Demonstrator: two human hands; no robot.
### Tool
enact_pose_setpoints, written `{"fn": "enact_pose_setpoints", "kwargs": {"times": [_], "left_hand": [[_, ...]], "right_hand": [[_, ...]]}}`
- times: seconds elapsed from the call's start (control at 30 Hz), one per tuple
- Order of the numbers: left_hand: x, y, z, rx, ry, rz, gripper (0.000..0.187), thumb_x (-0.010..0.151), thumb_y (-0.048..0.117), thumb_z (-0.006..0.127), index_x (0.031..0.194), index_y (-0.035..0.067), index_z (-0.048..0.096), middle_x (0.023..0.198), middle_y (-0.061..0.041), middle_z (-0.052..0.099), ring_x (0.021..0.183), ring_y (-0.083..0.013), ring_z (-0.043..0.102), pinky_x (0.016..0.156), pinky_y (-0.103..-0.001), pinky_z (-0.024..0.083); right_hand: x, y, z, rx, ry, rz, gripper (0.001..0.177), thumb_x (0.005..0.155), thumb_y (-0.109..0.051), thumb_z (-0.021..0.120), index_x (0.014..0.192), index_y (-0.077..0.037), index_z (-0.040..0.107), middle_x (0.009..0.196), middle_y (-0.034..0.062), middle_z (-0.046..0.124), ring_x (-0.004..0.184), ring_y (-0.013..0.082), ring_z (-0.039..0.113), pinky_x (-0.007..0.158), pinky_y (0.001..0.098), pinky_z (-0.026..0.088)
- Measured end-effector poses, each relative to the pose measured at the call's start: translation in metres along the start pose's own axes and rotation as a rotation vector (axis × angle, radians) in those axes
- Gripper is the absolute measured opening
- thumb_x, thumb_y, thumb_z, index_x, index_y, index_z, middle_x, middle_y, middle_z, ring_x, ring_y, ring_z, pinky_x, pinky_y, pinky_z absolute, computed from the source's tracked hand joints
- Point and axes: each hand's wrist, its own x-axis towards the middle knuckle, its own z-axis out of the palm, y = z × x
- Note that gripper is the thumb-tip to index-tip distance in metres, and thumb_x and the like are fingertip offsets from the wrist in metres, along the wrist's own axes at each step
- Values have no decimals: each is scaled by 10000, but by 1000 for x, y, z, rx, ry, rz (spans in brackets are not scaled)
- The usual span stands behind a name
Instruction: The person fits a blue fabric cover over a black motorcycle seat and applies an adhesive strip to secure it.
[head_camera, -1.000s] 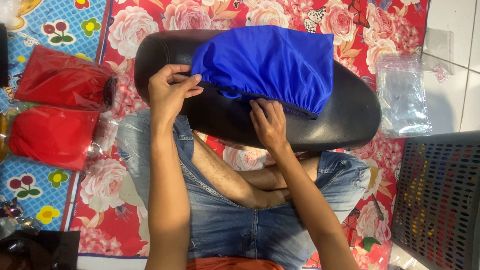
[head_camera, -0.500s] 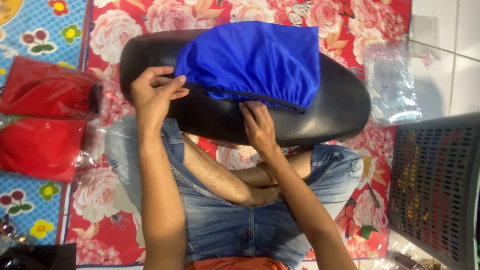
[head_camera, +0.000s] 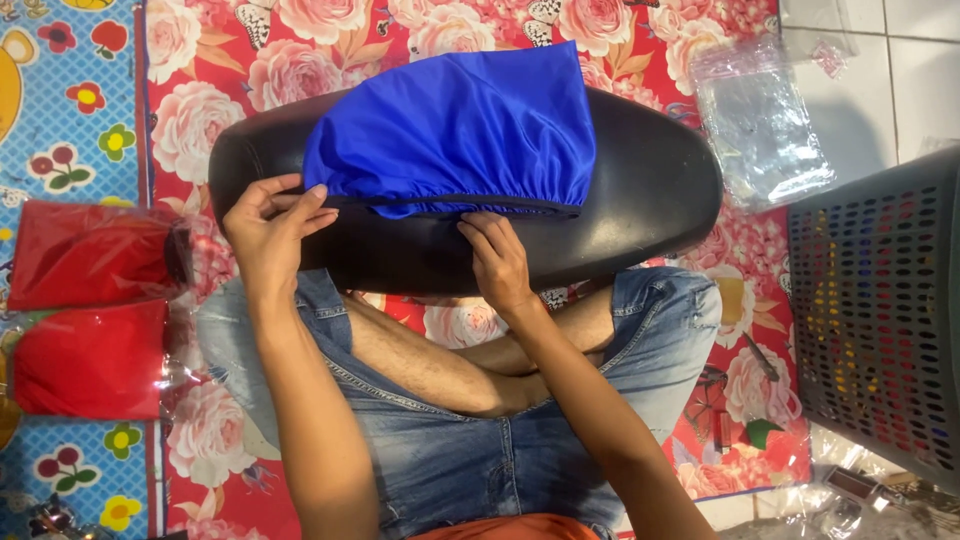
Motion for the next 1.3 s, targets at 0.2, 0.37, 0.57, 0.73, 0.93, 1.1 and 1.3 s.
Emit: {"fn": "enact_pose_setpoints", "kwargs": {"times": [0.2, 0.37, 0.57, 0.73, 0.93, 1.1, 1.3], "left_hand": [[-2, 1, 0, -11, 17, -13, 306, 895, 5, 837, 1136, -66, 662, 835, -159, 631, 736, -332, 774, 698, -400, 721], [-2, 5, 1, -15, 12, -33, 313, 893, 15, 844, 1132, -63, 658, 836, -154, 631, 744, -321, 778, 707, -400, 724], [-2, 5, 3, -59, 41, -27, 308, 879, -7, 854, 1119, -66, 670, 816, -161, 619, 737, -341, 775, 710, -419, 727], [-8, 13, 5, -48, 39, -38, 304, 885, -6, 842, 1123, -69, 664, 825, -152, 614, 749, -329, 775, 722, -415, 721], [-4, 6, 2, -33, 33, -35, 301, 881, -3, 852, 1118, -58, 676, 821, -149, 616, 738, -332, 773, 716, -425, 722], [-3, 6, 4, -20, 31, -34, 296, 883, -7, 851, 1118, -54, 676, 828, -152, 622, 742, -337, 772, 720, -426, 722], [-3, 8, 4, -39, 50, -46, 313, 863, -11, 859, 1113, -60, 677, 817, -158, 625, 733, -352, 771, 716, -443, 719]], "right_hand": [[-4, -13, -23, 68, 41, 46, 161, 961, 113, 600, 969, 60, 752, 1032, 193, 750, 953, 399, 728, 906, 485, 591], [-21, 3, -37, -38, 139, 113, 241, 901, 127, 646, 792, -59, 753, 837, 71, 729, 741, 285, 662, 774, 419, 589], [-17, 24, -63, -363, 229, 269, 204, 777, 35, 736, 888, -116, 655, 990, 82, 553, 810, 283, 494, 783, 426, 409], [-16, 30, -63, -340, 135, 298, 148, 909, -147, 849, 1023, -206, 776, 1402, 130, 472, 1150, 339, 451, 917, 407, 374], [-14, 42, -67, -325, 76, 312, 126, 897, -44, 818, 904, -169, 801, 1368, 149, 575, 1147, 359, 599, 886, 421, 443], [-16, 52, -73, -148, 145, 359, 137, 856, 10, 850, 873, -93, 763, 1301, 159, 570, 1078, 356, 654, 887, 423, 518], [-19, 55, -85, 80, 197, 534, 269, 873, 96, 785, 1027, -22, 598, 1204, 179, 607, 1079, 344, 690, 873, 396, 582]]}}
